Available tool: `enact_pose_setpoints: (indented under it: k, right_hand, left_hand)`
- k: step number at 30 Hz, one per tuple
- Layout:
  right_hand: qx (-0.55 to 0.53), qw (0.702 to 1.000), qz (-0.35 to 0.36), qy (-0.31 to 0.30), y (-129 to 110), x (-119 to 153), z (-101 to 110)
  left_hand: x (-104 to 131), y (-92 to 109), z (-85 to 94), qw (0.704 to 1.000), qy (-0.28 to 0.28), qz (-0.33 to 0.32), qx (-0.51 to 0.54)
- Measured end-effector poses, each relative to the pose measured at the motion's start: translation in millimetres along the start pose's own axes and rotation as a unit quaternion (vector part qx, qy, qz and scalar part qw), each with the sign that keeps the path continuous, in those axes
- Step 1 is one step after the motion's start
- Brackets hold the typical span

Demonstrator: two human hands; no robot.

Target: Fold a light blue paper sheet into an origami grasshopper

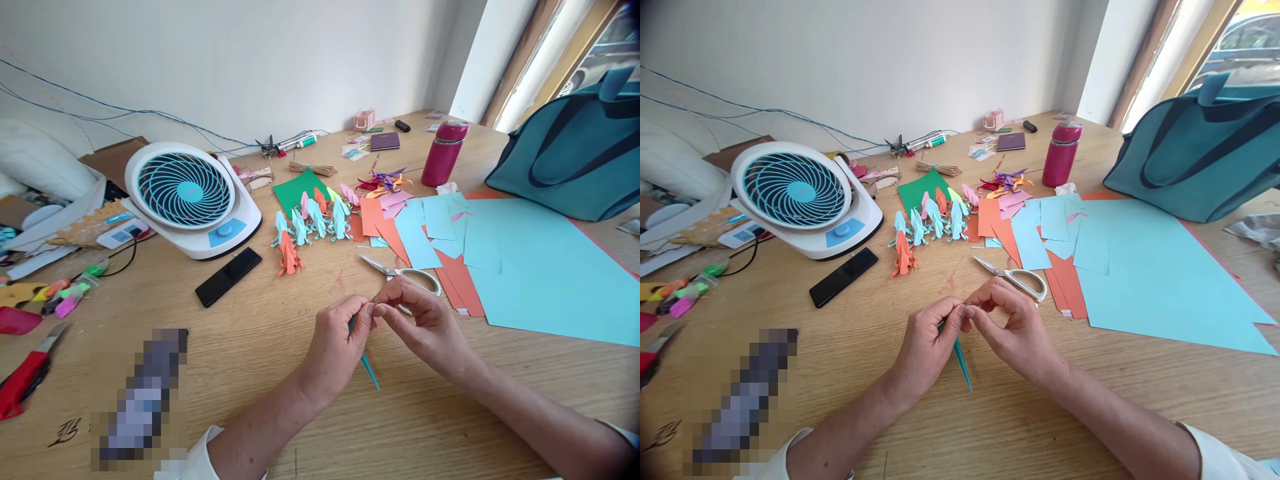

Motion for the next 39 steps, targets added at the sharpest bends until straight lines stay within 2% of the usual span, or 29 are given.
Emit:
enact_pose_setpoints:
  k: [6, 12, 15, 18, 26, 29, 35, 39]
  right_hand:
    - [0.007, 1.0, -0.007, 0.002, 3, 0, 1]
    - [0.004, 1.0, -0.002, 0.016, 3, -2, 5]
    - [0.011, 0.999, 0.016, 0.029, 2, -2, 8]
    - [0.01, 0.999, 0.022, 0.027, 2, -2, 8]
    - [0.006, 0.999, 0.026, 0.021, 5, 0, 7]
    - [0.01, 0.999, 0.037, 0.027, 6, 1, 6]
    - [0.012, 0.995, 0.089, 0.049, 0, 1, 12]
    - [0.029, 0.99, 0.121, 0.06, -7, 0, 20]
  left_hand:
    - [-1, 1, -1.0, 1.0, -0.017, 0.008, 0.024]
    - [-7, -5, 0.4, 0.989, -0.099, 0.041, 0.099]
    - [-8, -9, 1.2, 0.986, -0.119, 0.049, 0.11]
    - [-8, -9, 2.0, 0.989, -0.103, 0.04, 0.102]
    - [-5, 0, 4.5, 0.999, 0.012, -0.039, 0.028]
    - [-3, 1, 2.9, 0.998, 0.028, -0.059, -0.013]
    - [-7, 0, 8.2, 0.998, -0.03, -0.052, 0.004]
    - [-12, 5, 17.0, 0.988, -0.109, -0.108, 0.001]
Point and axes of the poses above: each hand's wrist, its own x-axis away from the middle knuckle, its own z-axis out of the back of the hand, y = z × x, the point moved 5 cm from there along -x, towards the middle knuckle, and after that the axes turned 3 degrees about -x, right-handed, at the moved point
